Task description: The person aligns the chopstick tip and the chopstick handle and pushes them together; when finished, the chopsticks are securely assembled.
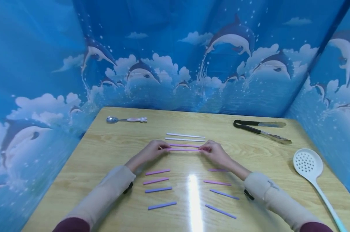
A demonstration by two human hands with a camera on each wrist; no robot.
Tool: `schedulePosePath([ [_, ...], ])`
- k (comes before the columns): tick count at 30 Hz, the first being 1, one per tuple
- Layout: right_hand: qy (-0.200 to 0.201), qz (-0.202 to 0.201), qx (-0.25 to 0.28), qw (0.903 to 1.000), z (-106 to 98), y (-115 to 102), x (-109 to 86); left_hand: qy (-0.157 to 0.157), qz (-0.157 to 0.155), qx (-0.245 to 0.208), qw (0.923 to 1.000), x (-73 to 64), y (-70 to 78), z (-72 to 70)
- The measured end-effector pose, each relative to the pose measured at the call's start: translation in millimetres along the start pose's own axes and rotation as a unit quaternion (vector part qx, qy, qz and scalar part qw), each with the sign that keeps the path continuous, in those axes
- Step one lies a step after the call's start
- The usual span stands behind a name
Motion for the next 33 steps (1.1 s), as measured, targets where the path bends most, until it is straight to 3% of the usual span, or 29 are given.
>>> schedulePosePath([
  [7, -0.036, 0.045, 0.008, 0.9983, 7.9, 6.9, 2.3, -0.01, 0.013, 0.017, 0.9997, 4.4, -7.9, 5.7],
  [15, -0.029, 0.015, 0.003, 0.9995, 10.7, 8.9, 5.4, -0.012, 0.012, 0.027, 0.9995, 5.2, -11.5, 9.6],
  [33, -0.03, 0.003, -0.01, 0.9995, 12.1, 15.7, 9.7, -0.011, -0.015, 0.039, 0.9991, 7.4, -6.8, 7.8],
])
Point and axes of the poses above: each hand's wrist, its own x-axis towards the middle knuckle, its own z-axis out of the palm, y = z × x, the point moved 1 cm from there along x, towards the middle knuckle, and after that the axes turned 2 degrees about -z, right-handed, at the moved point
